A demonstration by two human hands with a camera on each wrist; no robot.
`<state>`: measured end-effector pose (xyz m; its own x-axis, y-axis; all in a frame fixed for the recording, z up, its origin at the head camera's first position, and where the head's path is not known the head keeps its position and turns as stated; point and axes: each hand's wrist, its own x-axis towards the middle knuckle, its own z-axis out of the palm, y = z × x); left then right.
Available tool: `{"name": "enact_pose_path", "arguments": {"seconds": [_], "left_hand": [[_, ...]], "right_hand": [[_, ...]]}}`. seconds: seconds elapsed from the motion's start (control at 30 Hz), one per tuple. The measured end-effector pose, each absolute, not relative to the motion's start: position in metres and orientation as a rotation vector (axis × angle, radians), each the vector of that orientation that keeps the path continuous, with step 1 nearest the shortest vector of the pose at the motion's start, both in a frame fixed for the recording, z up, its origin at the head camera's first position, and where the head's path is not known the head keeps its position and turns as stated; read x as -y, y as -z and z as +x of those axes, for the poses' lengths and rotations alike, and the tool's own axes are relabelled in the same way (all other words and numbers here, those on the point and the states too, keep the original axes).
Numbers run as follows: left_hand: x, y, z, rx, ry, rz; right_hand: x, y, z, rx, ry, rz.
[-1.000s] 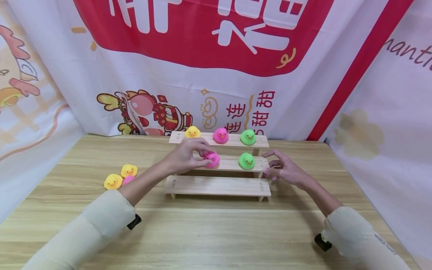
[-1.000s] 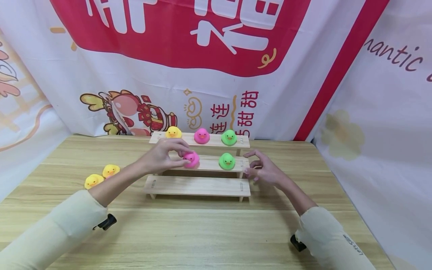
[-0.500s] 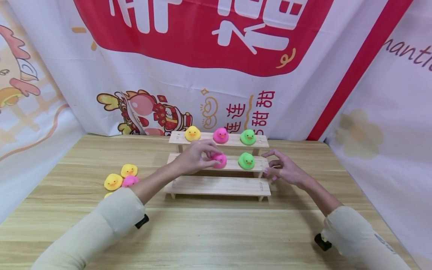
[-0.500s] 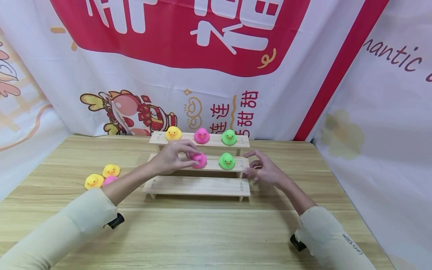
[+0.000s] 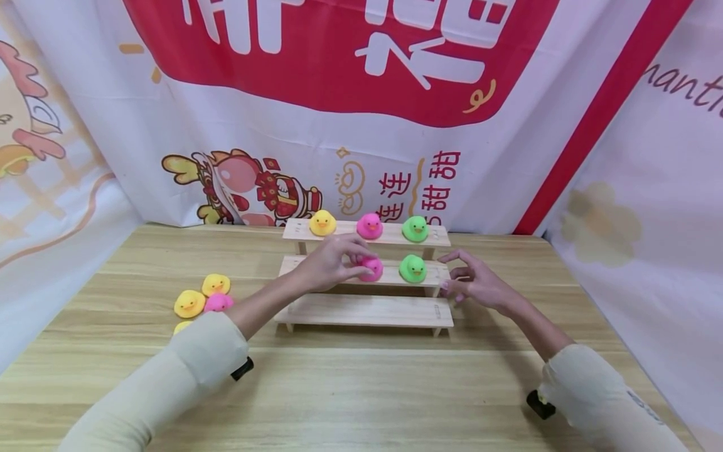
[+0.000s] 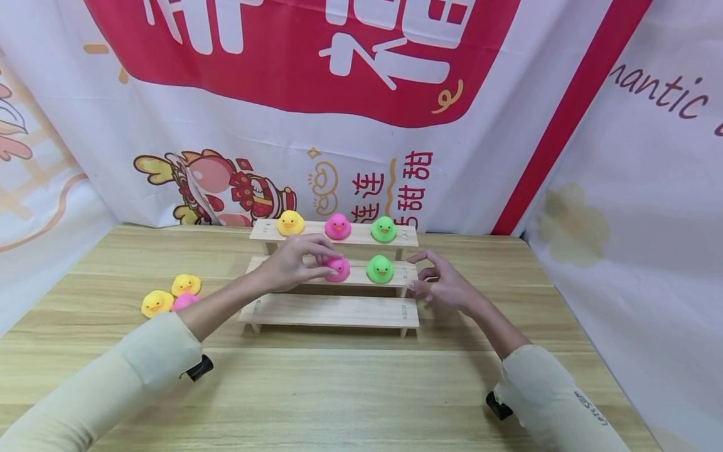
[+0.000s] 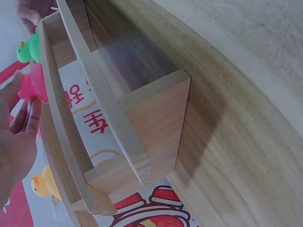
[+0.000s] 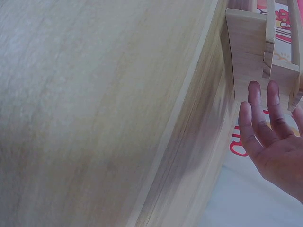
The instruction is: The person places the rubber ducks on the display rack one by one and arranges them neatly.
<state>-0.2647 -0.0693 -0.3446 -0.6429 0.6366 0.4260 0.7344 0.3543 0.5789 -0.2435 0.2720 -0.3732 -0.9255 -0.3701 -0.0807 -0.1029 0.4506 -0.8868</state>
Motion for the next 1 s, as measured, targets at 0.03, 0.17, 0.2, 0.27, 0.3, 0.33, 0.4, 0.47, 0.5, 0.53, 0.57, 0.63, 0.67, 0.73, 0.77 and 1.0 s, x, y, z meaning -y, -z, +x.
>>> {"name": "enact_pose_path", "arguments": {"seconds": [0.03,0.17,0.2,0.27,0.3,0.33,0.4,0.47,0.5,0.53,0.57,0.63,0.67,0.73,0.77,1.0], "left_hand": [[0.069,0.345,-0.265,2.477,1.164,-1.263],[0.068,0.345,-0.266,2.474,1.169,-1.258],[0.069,0.346,-0.267,2.474,1.17,-1.258],[0.069,0.346,-0.267,2.473,1.177,-1.257],[0.069,0.347,-0.267,2.474,1.179,-1.255],[0.069,0.347,-0.267,2.476,1.18,-1.255],[0.069,0.347,-0.267,2.481,1.181,-1.252],[0.069,0.347,-0.267,2.49,1.181,-1.246],[0.069,0.346,-0.267,2.495,1.179,-1.243],[0.069,0.346,-0.266,2.501,1.179,-1.239],[0.07,0.346,-0.266,2.508,1.181,-1.234],[0.07,0.346,-0.265,2.52,1.181,-1.227],[0.071,0.345,-0.264,2.523,1.182,-1.223],[0.073,0.344,-0.262,2.522,1.189,-1.216],[0.075,0.343,-0.261,2.517,1.191,-1.214],[0.092,0.339,-0.257,2.456,1.178,-1.197]], "right_hand": [[-0.272,0.373,-0.244,-2.443,1.464,-0.408],[-0.272,0.372,-0.243,-2.439,1.465,-0.413],[-0.272,0.372,-0.243,-2.437,1.467,-0.414],[-0.273,0.372,-0.243,-2.433,1.469,-0.419],[-0.273,0.372,-0.242,-2.432,1.47,-0.42],[-0.273,0.372,-0.242,-2.431,1.471,-0.421],[-0.273,0.372,-0.242,-2.431,1.47,-0.424],[-0.273,0.372,-0.242,-2.432,1.468,-0.422],[-0.273,0.372,-0.242,-2.435,1.465,-0.419],[-0.272,0.373,-0.242,-2.435,1.463,-0.416],[-0.272,0.373,-0.242,-2.437,1.46,-0.414],[-0.272,0.373,-0.242,-2.437,1.456,-0.41],[-0.272,0.373,-0.242,-2.437,1.456,-0.41],[-0.272,0.372,-0.242,-2.437,1.458,-0.413],[-0.272,0.372,-0.242,-2.436,1.459,-0.416],[-0.271,0.371,-0.241,-2.438,1.46,-0.433]]}}
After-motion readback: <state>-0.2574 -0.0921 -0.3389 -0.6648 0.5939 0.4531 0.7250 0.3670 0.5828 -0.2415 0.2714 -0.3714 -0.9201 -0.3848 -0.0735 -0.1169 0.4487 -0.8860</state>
